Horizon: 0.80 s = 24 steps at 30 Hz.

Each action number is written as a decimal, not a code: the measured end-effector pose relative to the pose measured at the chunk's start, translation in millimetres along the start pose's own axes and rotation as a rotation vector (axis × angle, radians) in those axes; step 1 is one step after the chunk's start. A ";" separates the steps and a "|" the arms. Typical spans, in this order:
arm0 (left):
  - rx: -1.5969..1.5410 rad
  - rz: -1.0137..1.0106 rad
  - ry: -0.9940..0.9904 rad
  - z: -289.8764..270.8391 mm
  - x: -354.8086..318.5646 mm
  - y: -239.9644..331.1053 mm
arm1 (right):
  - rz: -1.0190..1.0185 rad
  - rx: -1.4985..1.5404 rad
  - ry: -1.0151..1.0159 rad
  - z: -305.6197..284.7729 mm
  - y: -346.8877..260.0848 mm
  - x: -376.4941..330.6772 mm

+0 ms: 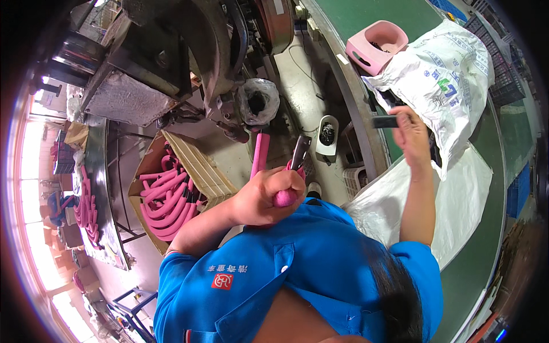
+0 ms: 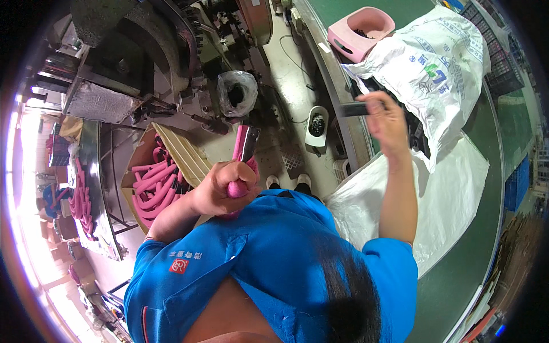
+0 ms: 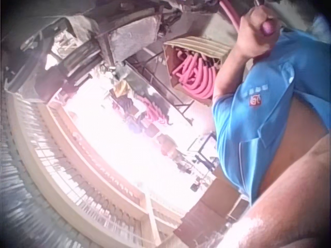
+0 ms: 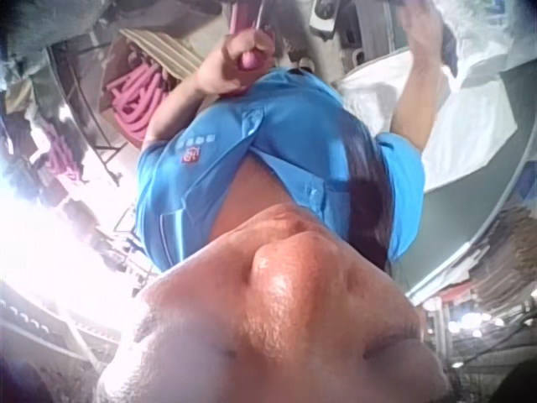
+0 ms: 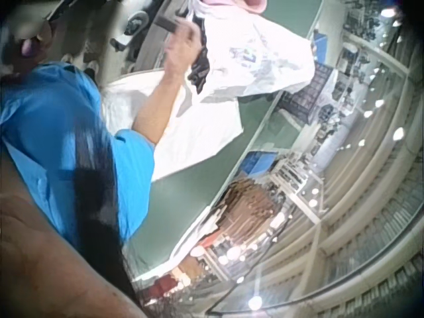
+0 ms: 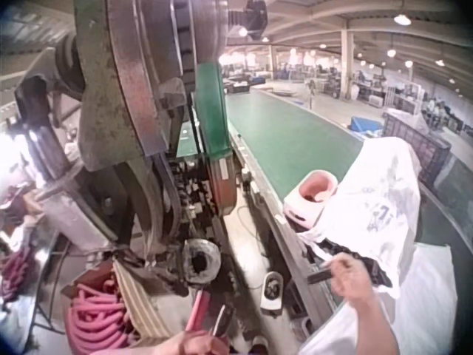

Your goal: The person repeatedly picks up pink foam tubes and black plastic clips, inserts the clips into the ends of the tubes, and places the assembled units into a cardboard box. The process is repeated continuously throughout the clip.

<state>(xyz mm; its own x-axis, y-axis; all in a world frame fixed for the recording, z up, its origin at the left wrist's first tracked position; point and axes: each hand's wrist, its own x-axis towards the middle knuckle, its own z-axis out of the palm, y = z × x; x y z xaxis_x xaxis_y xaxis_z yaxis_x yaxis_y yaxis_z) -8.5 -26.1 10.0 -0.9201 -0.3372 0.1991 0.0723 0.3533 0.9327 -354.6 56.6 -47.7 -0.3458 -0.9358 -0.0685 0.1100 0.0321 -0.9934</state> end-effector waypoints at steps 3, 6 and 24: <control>-0.064 0.003 -0.008 3.9 -0.5 -0.8 | -0.055 0.240 -0.396 67.7 -34.8 -14.6; -0.015 0.053 0.028 2.9 -2.5 0.0 | -0.146 0.389 -0.484 93.7 -32.5 -10.3; 0.004 0.059 0.044 -5.4 -15.9 -1.4 | 0.028 0.045 -0.420 136.2 -67.1 8.9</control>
<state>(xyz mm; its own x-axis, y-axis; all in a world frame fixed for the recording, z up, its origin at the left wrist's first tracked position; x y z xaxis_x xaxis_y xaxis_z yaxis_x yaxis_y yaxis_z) 8.1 -25.9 7.1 -0.8965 -0.3540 0.2665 0.1238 0.3774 0.9177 -238.1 -1.6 30.9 0.0666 -0.9969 -0.0424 0.1572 0.0525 -0.9862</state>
